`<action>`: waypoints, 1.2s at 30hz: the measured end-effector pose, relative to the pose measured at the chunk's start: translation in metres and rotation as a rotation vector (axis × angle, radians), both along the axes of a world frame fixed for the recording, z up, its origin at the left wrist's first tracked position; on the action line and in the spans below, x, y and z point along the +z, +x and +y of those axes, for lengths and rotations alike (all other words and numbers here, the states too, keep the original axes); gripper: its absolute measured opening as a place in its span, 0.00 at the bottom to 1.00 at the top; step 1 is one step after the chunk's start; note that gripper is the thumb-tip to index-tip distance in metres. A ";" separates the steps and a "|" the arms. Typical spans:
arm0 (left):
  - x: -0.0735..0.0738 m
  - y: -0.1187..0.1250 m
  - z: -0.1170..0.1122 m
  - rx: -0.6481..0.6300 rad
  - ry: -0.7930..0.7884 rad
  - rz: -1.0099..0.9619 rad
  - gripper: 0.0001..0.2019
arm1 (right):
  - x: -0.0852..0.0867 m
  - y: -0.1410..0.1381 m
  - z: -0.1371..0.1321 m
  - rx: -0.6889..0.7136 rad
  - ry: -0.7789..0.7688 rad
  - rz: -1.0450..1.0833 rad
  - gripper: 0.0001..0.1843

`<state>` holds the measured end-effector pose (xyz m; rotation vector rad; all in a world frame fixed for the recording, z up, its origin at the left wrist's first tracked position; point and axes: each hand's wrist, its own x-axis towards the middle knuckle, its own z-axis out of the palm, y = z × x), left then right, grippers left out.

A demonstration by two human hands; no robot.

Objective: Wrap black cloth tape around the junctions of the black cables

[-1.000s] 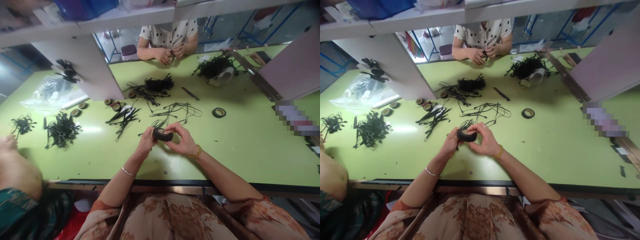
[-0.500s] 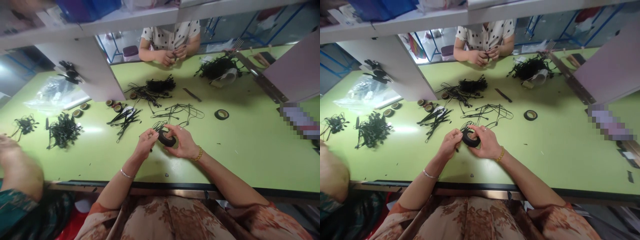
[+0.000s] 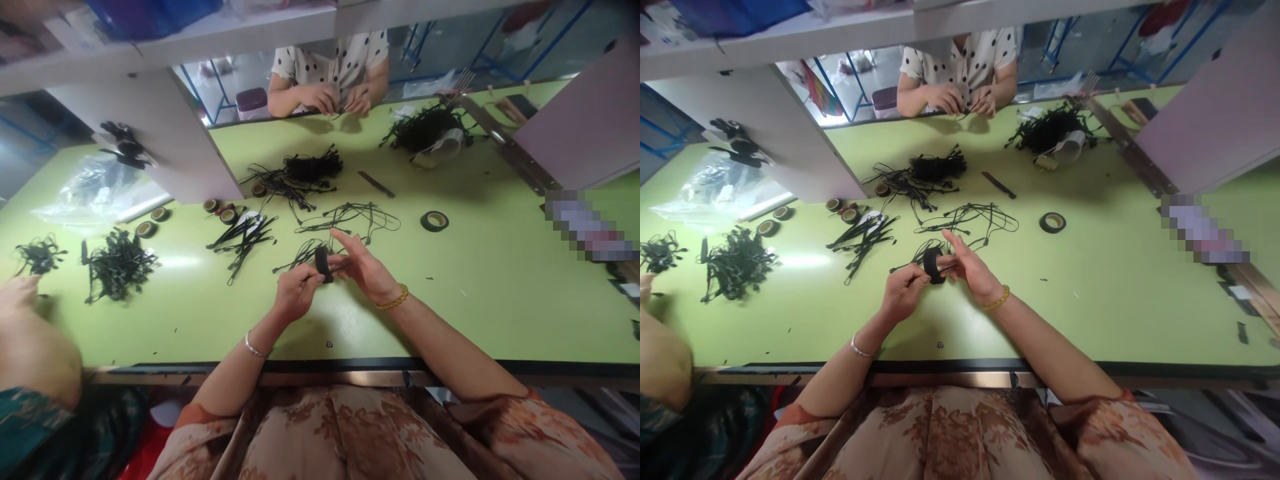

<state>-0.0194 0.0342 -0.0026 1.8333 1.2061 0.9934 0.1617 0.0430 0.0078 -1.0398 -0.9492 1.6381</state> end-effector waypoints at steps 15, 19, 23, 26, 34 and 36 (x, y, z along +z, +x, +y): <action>-0.004 0.008 -0.003 -0.037 0.081 0.499 0.12 | 0.013 0.000 -0.005 -0.169 0.065 0.121 0.31; 0.001 0.006 0.000 -0.007 0.013 0.530 0.11 | 0.012 0.005 -0.007 -0.088 0.214 0.060 0.29; 0.002 0.003 0.003 0.050 -0.067 0.424 0.09 | 0.010 0.009 -0.007 -0.028 0.362 0.011 0.27; 0.002 0.000 0.006 0.061 -0.195 0.150 0.09 | 0.006 0.013 -0.005 0.018 0.473 -0.082 0.26; 0.005 -0.005 0.013 -0.032 -0.745 -0.612 0.23 | -0.002 0.021 0.001 0.066 0.719 -0.396 0.20; 0.007 -0.005 0.012 -0.048 -0.755 -0.630 0.24 | -0.002 0.021 0.001 0.049 0.818 -0.558 0.19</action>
